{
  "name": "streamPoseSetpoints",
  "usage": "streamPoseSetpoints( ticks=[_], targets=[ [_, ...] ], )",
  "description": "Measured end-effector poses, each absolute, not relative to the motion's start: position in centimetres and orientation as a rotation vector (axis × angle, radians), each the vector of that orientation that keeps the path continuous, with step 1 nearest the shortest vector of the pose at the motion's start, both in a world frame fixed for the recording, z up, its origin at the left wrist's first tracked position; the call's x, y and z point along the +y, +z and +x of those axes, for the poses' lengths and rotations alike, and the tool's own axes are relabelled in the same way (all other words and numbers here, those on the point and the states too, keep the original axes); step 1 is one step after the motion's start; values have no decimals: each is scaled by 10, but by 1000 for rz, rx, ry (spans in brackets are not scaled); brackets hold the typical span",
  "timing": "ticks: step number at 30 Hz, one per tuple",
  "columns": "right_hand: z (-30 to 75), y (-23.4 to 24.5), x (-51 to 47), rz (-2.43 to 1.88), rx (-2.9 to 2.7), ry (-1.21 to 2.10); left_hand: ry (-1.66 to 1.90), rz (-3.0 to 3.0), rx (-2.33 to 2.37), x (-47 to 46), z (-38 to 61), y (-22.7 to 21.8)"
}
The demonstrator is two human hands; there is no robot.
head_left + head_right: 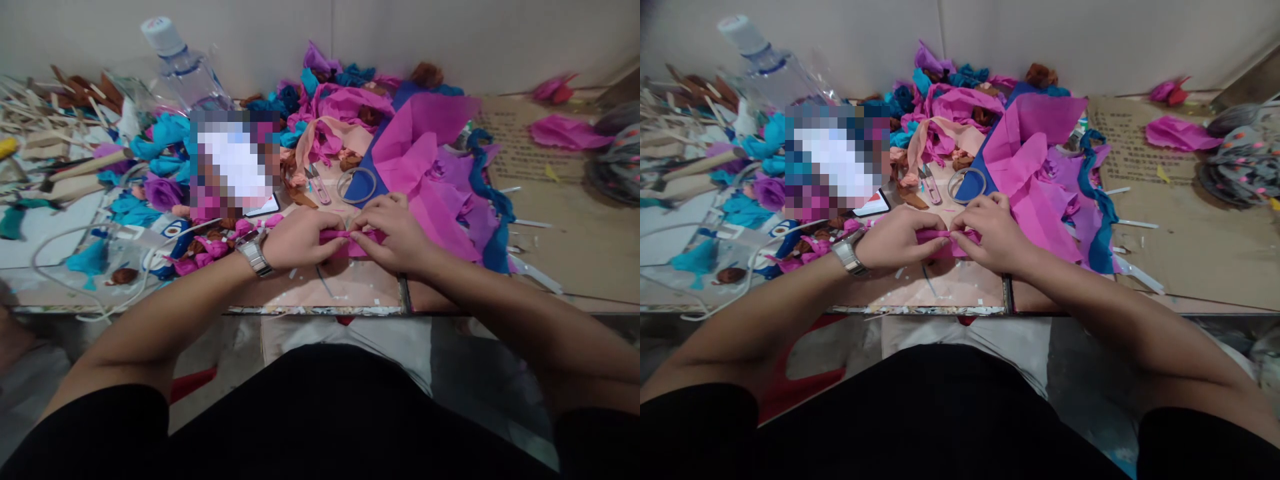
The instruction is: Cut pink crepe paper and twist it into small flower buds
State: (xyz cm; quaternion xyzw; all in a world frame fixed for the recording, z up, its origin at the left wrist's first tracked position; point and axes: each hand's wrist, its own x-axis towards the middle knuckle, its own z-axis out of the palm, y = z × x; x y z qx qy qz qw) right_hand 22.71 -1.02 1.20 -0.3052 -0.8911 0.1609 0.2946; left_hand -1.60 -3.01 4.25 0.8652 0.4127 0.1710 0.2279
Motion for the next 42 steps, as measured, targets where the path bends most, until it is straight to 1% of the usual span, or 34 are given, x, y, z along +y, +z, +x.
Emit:
streamPoseSetpoints(
  ticks=[6,12,20,27,31,37,42],
  targets=[
    [226,10,-10,-794,-2367,448,426,2453,1121,-31,-15,43],
    [224,12,-10,-784,-2398,447,455,2451,1131,-31,-15,43],
    [225,16,-10,-829,-2391,429,522,2336,1042,-28,-20,48],
    [228,18,-9,-863,-2384,411,505,2316,1001,-21,-24,49],
    [230,20,-10,-886,-2414,353,501,2311,1019,-21,-24,47],
    [230,20,-12,-802,-2449,282,425,2313,1012,-22,-22,43],
    [231,21,-8,-839,-2411,233,511,2304,1077,-19,-25,45]
  ],
)
